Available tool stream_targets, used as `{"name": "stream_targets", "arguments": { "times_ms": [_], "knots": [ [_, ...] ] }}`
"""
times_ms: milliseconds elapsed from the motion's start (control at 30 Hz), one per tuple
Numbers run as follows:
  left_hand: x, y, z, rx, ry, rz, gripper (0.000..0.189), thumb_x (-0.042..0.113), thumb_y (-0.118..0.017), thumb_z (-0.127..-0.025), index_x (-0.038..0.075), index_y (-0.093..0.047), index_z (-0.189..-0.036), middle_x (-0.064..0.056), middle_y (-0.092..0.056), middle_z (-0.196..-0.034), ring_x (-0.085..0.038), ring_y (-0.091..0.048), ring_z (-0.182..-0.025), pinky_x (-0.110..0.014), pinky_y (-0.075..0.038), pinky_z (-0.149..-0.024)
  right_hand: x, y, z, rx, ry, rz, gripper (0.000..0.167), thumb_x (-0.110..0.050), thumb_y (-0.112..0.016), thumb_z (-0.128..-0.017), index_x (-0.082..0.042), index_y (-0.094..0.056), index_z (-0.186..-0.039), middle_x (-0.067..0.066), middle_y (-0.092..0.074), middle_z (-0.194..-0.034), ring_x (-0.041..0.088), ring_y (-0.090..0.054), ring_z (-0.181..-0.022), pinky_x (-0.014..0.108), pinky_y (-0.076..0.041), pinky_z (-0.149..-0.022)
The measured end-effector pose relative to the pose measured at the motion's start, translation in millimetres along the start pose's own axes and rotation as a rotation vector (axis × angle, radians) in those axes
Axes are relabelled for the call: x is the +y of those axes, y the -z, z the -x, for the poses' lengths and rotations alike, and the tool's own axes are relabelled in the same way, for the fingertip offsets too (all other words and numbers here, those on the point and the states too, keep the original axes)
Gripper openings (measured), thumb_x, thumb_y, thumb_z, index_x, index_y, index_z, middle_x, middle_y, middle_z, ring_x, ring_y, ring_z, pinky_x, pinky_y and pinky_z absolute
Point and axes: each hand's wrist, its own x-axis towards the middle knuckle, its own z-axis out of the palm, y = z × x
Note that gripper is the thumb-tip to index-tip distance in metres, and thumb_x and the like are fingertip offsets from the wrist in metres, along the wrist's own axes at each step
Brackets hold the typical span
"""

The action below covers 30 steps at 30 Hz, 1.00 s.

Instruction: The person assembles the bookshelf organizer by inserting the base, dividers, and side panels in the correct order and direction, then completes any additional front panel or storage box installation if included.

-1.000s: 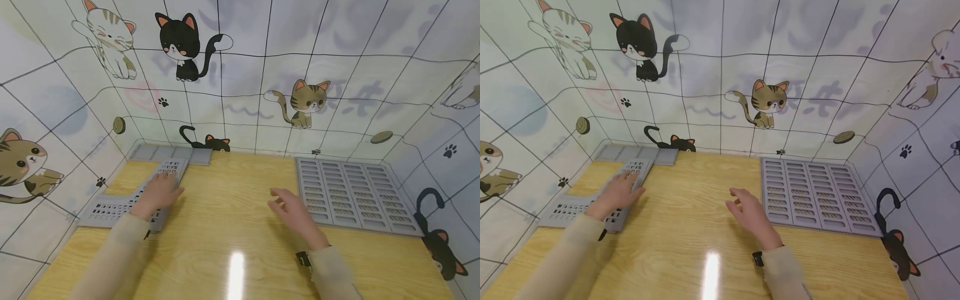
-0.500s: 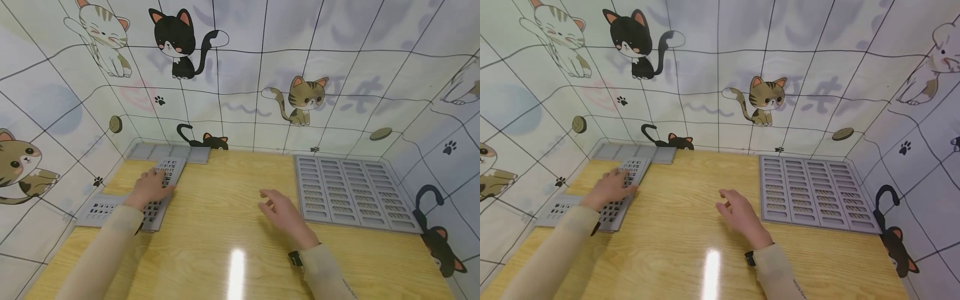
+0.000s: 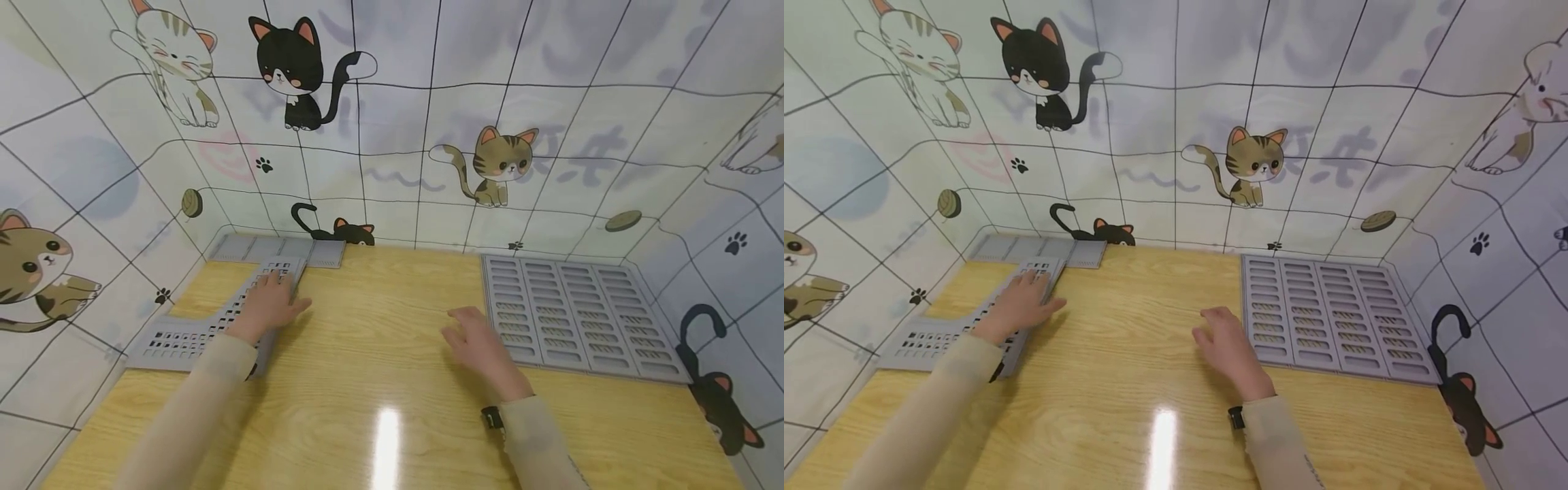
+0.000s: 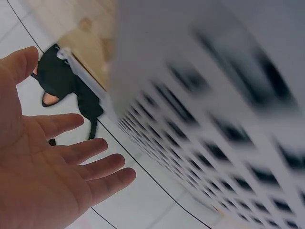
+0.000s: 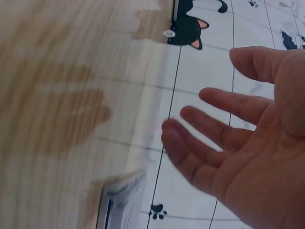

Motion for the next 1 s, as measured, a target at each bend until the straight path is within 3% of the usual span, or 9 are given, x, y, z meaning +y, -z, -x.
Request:
{"name": "stream_targets", "arguments": {
  "times_ms": [133,233,333,533,767,1000],
  "knots": [
    [23.4,-7.6,-7.9,0.002,-0.022,0.017,0.082,0.052,-0.055,-0.103,-0.007,-0.033,-0.156,-0.039,-0.025,-0.160,-0.061,-0.026,-0.144,-0.072,-0.027,-0.114,12.8,10.7,0.6,0.035,-0.107,0.144,0.048,-0.022,-0.056,-0.103,0.009,-0.055,-0.140,0.036,-0.046,-0.145,0.057,-0.046,-0.130,0.071,-0.039,-0.105],
    [44.3,-12.5,-12.3,0.008,-0.046,0.026,0.083,0.052,-0.057,-0.102,-0.005,-0.032,-0.158,-0.036,-0.026,-0.161,-0.059,-0.028,-0.145,-0.070,-0.027,-0.116,21.2,17.7,1.5,0.007,-0.228,0.211,0.054,-0.025,-0.053,-0.102,0.012,-0.050,-0.142,0.040,-0.038,-0.148,0.063,-0.039,-0.132,0.077,-0.036,-0.103],
    [67.0,-15.6,-14.4,0.011,-0.071,0.040,0.082,0.051,-0.057,-0.103,-0.003,-0.032,-0.158,-0.034,-0.028,-0.161,-0.055,-0.029,-0.146,-0.067,-0.027,-0.118,27.9,20.8,2.1,-0.030,-0.297,0.218,0.059,-0.027,-0.050,-0.102,0.012,-0.045,-0.146,0.041,-0.032,-0.151,0.065,-0.033,-0.134,0.080,-0.033,-0.103],
    [120.1,-22.5,-18.9,-0.018,-0.155,0.058,0.081,0.053,-0.054,-0.104,0.000,-0.029,-0.160,-0.030,-0.027,-0.163,-0.051,-0.029,-0.148,-0.063,-0.027,-0.120,37.5,25.3,4.5,-0.019,-0.311,0.192,0.059,-0.027,-0.051,-0.102,0.013,-0.047,-0.145,0.042,-0.036,-0.148,0.066,-0.035,-0.133,0.077,-0.036,-0.104],
    [180.8,-40.3,-22.7,-0.037,-0.280,0.072,0.077,0.055,-0.050,-0.105,0.004,-0.031,-0.161,-0.023,-0.033,-0.163,-0.045,-0.034,-0.148,-0.056,-0.031,-0.121,47.7,31.0,6.3,0.020,-0.254,0.142,0.054,-0.021,-0.052,-0.102,0.017,-0.050,-0.139,0.041,-0.047,-0.142,0.060,-0.040,-0.134,0.068,-0.034,-0.112],
    [227.0,-55.2,-19.4,-0.091,-0.333,0.143,0.070,0.050,-0.049,-0.107,0.005,-0.035,-0.160,-0.019,-0.041,-0.160,-0.039,-0.041,-0.145,-0.051,-0.037,-0.118,52.3,32.9,7.2,0.074,-0.272,0.036,0.047,-0.015,-0.052,-0.101,0.014,-0.054,-0.137,0.037,-0.058,-0.135,0.052,-0.056,-0.123,0.062,-0.050,-0.100]
  ]
}}
